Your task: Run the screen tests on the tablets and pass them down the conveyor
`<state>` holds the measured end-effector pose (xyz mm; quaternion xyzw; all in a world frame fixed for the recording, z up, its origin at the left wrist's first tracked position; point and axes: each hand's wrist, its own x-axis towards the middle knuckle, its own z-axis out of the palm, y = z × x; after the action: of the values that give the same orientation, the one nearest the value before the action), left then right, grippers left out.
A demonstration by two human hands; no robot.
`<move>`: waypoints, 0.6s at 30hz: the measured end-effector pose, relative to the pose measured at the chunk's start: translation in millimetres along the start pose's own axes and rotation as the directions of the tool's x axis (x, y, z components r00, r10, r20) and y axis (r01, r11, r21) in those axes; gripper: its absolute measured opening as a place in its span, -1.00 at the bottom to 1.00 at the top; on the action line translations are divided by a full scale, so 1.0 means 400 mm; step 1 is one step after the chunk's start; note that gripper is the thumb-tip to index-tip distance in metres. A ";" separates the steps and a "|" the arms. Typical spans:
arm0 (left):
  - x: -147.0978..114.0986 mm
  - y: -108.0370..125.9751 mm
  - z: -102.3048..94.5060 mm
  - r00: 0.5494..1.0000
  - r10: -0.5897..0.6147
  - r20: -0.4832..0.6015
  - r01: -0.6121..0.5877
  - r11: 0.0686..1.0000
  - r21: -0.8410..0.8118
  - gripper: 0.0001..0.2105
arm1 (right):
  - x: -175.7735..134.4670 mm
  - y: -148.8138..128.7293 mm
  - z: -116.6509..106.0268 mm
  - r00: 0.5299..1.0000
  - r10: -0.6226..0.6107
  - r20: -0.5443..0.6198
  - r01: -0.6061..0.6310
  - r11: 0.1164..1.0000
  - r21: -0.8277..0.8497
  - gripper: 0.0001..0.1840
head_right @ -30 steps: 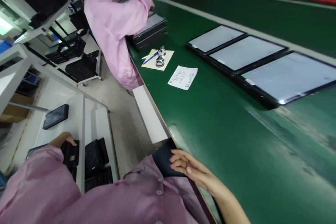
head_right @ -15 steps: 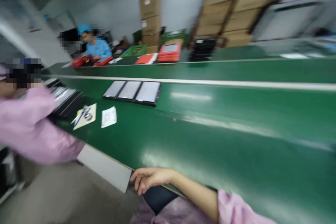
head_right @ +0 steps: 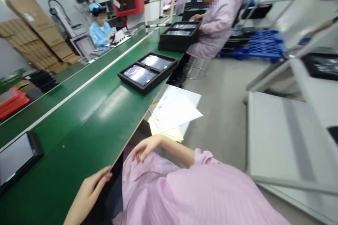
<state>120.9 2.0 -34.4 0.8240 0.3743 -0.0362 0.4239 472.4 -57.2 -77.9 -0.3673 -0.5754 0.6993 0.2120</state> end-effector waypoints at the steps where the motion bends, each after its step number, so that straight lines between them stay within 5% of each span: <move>1: 0.052 0.045 0.012 0.997 0.048 -0.058 -0.048 0.999 0.000 -0.58 | -0.081 0.023 -0.042 0.934 0.093 -0.344 -0.131 0.987 -0.090 -0.49; 4: 0.219 0.189 0.104 0.970 0.241 -0.006 -0.241 0.971 -0.001 -0.58 | -0.264 0.088 -0.159 0.588 0.140 -0.796 -0.338 0.937 -0.084 -0.70; 6: 0.332 0.275 0.196 0.929 0.356 0.095 -0.361 0.932 0.039 -0.62 | -0.321 0.119 -0.233 0.382 0.109 -0.918 -0.410 0.910 -0.063 -0.65; 8: 0.441 0.338 0.290 0.934 0.342 0.101 -0.353 0.928 0.123 -0.63 | -0.327 0.140 -0.305 0.255 0.062 -0.965 -0.460 0.885 -0.065 -0.56; 13: 0.626 0.387 0.451 0.982 0.180 -0.053 -0.168 0.969 0.180 -0.44 | -0.246 0.177 -0.429 0.218 0.028 -0.976 -0.474 0.877 -0.080 -0.64; 18: 0.640 0.360 0.527 0.977 0.160 -0.144 -0.132 0.973 0.187 -0.21 | -0.236 0.234 -0.449 0.168 0.018 -0.986 -0.312 0.949 -0.036 -0.78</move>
<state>452.3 -52.8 -168.8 0.8839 0.3403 0.0273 0.3196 680.9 -31.8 -154.6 -0.8094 -0.3407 0.2512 0.4071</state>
